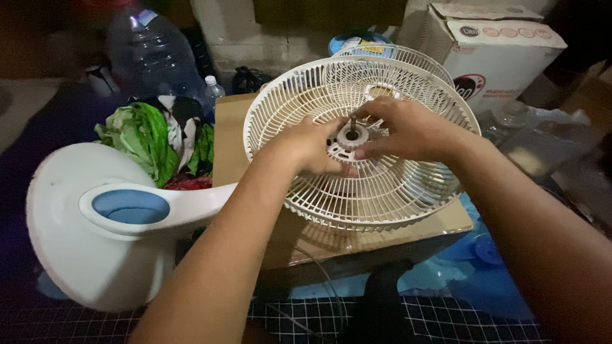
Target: The person assembles a table fan by attaching the front grille to the base, then mounting the blue fan blade onto the motor shaft and securing it with a nut. The person handles the fan base, grille, blade, and nut by hand.
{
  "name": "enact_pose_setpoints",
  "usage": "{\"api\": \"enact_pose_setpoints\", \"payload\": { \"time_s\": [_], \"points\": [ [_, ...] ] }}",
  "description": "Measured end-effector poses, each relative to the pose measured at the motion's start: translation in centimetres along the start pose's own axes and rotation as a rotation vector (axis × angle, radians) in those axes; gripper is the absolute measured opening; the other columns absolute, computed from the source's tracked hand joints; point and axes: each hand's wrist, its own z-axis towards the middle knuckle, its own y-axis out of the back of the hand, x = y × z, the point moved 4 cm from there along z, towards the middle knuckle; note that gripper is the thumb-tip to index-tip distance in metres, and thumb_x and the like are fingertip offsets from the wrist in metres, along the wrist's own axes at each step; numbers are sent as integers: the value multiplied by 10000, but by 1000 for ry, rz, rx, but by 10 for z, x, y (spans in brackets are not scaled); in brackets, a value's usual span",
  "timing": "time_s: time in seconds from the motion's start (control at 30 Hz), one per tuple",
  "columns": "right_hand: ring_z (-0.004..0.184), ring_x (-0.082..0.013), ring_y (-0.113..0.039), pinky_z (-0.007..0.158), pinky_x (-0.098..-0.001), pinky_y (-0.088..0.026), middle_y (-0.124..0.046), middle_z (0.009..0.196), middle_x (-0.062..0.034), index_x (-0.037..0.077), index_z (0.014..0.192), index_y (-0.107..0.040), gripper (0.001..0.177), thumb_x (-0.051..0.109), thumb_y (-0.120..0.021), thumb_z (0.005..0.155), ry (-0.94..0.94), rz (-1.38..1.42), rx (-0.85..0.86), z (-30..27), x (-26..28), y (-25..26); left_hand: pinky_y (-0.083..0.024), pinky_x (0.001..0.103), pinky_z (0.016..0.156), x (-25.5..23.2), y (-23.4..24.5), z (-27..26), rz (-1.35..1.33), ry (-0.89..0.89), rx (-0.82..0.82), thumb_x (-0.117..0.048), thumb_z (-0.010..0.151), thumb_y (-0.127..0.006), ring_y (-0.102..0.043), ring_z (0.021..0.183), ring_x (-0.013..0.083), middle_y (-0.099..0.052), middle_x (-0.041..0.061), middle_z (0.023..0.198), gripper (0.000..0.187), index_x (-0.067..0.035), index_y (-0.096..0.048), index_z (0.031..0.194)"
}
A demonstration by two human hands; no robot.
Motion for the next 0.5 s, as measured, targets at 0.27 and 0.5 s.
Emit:
{"api": "enact_pose_setpoints", "payload": {
  "time_s": [0.27,0.5],
  "points": [
    [1117,-279,-699,962,-423,-546,-722,1210,-98,120,1244,-694,612,356,-870,707,63,44,-42,-1,-2,-2,-412,533,1130,5,-2,5,-46,-26,-35,-770,515,-857,-411,1427,451,-221,222,1652,1350,-380,-197,1627],
    [1117,-292,-688,946,-427,-542,-719,1198,-115,90,1219,-710,643,410,-892,692,98,59,-67,-1,-3,0,-429,527,1137,4,-2,4,-51,-31,-24,-746,503,-854,-424,1436,456,-211,233,1669,1348,-398,-209,1635]
  ]
}}
